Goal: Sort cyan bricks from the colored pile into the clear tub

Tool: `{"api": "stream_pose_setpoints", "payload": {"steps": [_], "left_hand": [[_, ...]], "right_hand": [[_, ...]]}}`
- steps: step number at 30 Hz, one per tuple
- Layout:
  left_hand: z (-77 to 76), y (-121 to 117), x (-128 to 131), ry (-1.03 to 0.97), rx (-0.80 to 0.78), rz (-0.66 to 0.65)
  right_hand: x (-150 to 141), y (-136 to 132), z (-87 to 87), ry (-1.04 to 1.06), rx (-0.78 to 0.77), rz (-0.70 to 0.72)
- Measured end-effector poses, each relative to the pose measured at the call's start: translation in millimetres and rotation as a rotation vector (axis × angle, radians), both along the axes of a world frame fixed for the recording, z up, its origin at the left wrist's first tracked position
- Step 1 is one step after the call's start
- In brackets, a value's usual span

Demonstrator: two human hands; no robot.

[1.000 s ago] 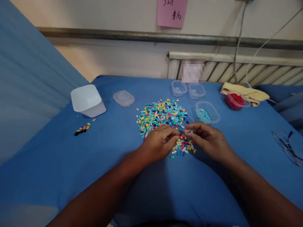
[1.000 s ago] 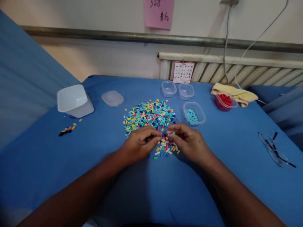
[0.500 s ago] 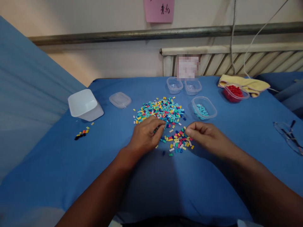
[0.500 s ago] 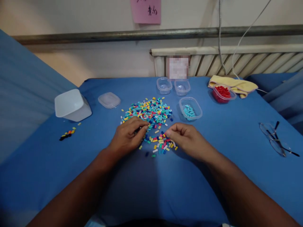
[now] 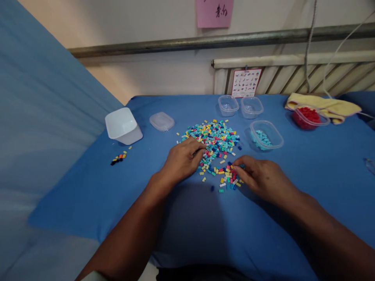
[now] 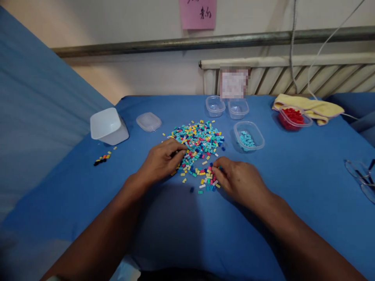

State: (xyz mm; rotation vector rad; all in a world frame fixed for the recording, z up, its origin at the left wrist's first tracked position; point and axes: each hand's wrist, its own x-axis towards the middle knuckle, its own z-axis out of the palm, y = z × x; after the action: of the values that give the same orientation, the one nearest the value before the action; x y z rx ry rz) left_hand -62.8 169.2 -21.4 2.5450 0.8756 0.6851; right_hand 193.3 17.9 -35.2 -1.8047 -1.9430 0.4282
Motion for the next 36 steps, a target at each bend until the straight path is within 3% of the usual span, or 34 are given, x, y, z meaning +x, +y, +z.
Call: {"api": "stream_pose_setpoints", "payload": {"steps": [4, 7, 10, 12, 17, 21, 24, 29, 36], "left_hand": [[-1.7, -4.7, 0.8, 0.118, -0.007, -0.067], [-2.0, -6.2, 0.2, 0.203, 0.012, -0.071], [0.6, -4.8, -3.0, 0.261, 0.042, -0.051], [3.1, -5.4, -4.2, 0.296, 0.058, -0.068], [7.0, -16.6, 1.6, 0.382, 0.076, -0.149], [8.0, -21.5, 4.4, 0.424, 0.073, -0.164], [10.7, -17.6, 0.2, 0.415, 0.056, -0.175], [14.9, -12.4, -5.2, 0.397, 0.049, -0.050], [12.4, -19.8, 0.5, 0.513, 0.042, -0.062]], "right_hand": [[39.3, 17.2, 20.3, -0.066, 0.176, -0.231], [72.3, 47.1, 35.4, -0.302, 0.143, -0.358], [91.2, 72.0, 41.9, -0.444, -0.003, -0.264], [91.9, 75.9, 40.7, -0.483, 0.003, -0.175], [50.7, 49.2, 25.8, -0.353, 0.286, 0.002], [-1.4, 33.5, 4.3, -0.120, 0.301, 0.259], [-23.1, 33.4, -11.0, -0.063, 0.290, 0.381], [-28.4, 42.9, -18.1, 0.007, 0.296, 0.284], [-42.4, 61.8, -18.8, -0.004, 0.098, 0.266]]}}
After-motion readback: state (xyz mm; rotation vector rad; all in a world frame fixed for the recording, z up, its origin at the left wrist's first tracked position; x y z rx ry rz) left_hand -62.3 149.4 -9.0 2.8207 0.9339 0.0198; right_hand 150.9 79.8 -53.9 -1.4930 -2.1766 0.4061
